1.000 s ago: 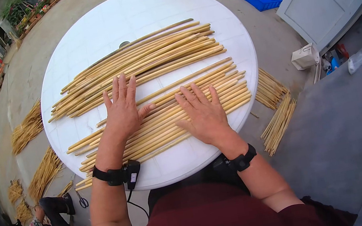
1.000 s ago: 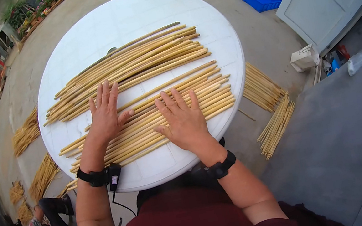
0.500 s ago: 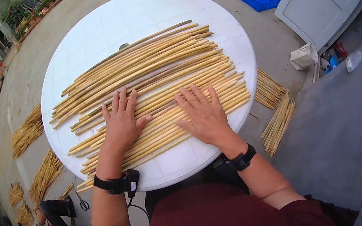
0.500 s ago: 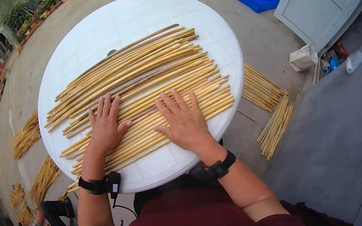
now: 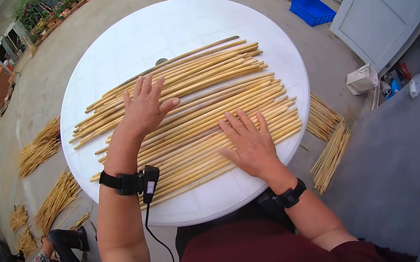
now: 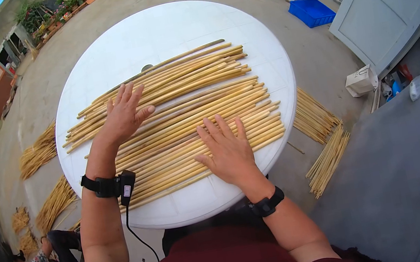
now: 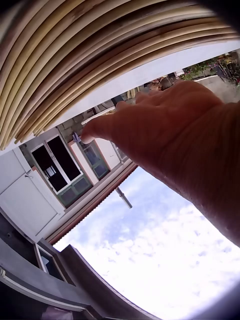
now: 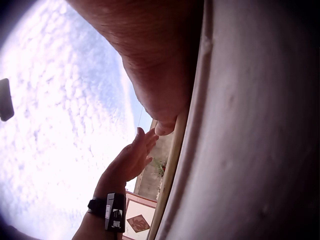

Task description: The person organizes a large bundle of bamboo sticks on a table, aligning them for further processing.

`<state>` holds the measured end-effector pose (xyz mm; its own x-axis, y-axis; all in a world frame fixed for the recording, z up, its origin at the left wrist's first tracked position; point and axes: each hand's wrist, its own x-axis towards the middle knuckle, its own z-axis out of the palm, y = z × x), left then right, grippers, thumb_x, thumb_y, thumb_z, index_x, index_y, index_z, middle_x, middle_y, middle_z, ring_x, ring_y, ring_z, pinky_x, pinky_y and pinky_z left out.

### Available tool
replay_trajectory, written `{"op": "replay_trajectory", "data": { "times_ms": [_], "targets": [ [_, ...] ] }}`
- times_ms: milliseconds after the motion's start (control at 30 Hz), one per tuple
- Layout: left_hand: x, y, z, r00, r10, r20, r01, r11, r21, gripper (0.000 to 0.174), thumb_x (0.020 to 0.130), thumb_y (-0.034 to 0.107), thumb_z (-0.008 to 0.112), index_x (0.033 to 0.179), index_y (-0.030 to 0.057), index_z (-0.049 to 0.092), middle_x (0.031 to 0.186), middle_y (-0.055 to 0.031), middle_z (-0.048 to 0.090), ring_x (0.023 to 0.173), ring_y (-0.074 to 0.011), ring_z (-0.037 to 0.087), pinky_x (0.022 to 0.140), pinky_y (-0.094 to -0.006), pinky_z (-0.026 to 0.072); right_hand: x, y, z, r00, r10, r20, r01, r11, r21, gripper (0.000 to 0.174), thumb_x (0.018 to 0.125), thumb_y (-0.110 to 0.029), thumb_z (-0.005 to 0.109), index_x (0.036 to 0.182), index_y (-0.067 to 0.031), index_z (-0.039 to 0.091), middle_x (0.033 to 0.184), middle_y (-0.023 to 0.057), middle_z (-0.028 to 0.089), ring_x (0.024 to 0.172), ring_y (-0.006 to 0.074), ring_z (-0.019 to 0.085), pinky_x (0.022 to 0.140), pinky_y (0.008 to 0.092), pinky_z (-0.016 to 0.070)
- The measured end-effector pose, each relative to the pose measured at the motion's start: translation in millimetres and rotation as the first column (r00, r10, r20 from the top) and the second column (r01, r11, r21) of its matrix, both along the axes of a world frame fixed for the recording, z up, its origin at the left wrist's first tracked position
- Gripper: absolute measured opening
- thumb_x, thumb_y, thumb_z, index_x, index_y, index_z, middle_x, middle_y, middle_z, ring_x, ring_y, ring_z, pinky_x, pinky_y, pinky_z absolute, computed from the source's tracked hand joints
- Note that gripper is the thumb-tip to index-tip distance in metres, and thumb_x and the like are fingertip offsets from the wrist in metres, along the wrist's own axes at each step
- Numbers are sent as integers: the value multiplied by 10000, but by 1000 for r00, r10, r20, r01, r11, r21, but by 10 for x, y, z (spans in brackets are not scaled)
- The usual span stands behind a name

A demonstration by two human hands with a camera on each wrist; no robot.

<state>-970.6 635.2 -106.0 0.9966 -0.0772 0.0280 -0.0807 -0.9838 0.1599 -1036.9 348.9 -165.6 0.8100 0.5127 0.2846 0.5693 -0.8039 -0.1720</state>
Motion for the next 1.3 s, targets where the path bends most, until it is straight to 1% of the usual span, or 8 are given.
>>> {"op": "replay_trajectory", "data": {
  "times_ms": [233,433,467,600,700,833,1033,1300],
  "targets": [
    [983,276,-381,981,188,-43,-190,981,-43,702,998,619,425,1490,118,440,1542,-188,412,1484,-356,291,1160,-662,218,6,-20,19,999,14,36,-15,999,29,660,962,-565,526,1456,-128,511,1530,94,461,1458,298,354,1187,602,175],
    [920,241,-528,966,216,143,-223,974,35,517,995,488,486,1340,118,589,1289,-141,584,1204,-351,538,1001,-554,416,7,-26,19,998,26,57,-28,998,51,649,958,-559,536,1432,-116,538,1504,110,490,1431,314,391,1161,619,213],
    [895,266,-622,949,166,268,-186,981,52,446,976,476,535,1199,112,664,1131,-130,619,1075,-345,574,920,-518,456,10,-24,23,998,28,61,-31,998,63,646,957,-555,541,1428,-113,542,1501,112,493,1427,315,395,1159,620,217],
    [718,206,-633,896,139,422,-173,984,45,401,939,478,606,965,88,692,968,-114,637,969,-333,595,820,-493,468,-9,-29,23,996,30,81,-38,995,90,636,950,-539,560,1415,-104,553,1487,116,503,1412,320,409,1154,619,225],
    [605,144,-605,915,178,362,-199,980,21,423,938,482,606,920,64,670,957,-120,638,973,-326,594,814,-493,464,-2,-26,-3,994,27,103,-35,996,81,634,946,-535,568,1409,-101,559,1479,115,509,1405,321,415,1153,618,229],
    [415,72,-483,934,148,324,-176,983,59,537,946,563,564,924,39,674,948,-133,679,968,-317,623,843,-486,450,-6,-22,-17,993,20,119,-28,997,66,632,944,-534,571,1407,-103,561,1472,113,515,1401,321,420,1154,618,231],
    [69,-139,-48,996,88,6,-88,995,52,617,942,634,528,1003,32,647,979,-179,715,968,-350,658,828,-484,497,-7,-11,-35,996,10,93,-16,998,62,628,950,-530,560,1426,-120,544,1503,101,487,1429,301,388,1173,604,201],
    [-405,-187,-89,995,17,93,-4,991,-130,497,870,444,724,1200,83,635,1133,-177,622,1054,-371,615,876,-454,511,6,-6,-62,995,5,97,-10,999,50,619,944,-514,576,1426,-128,540,1475,101,503,1417,300,396,1173,589,206]
  ]
}}
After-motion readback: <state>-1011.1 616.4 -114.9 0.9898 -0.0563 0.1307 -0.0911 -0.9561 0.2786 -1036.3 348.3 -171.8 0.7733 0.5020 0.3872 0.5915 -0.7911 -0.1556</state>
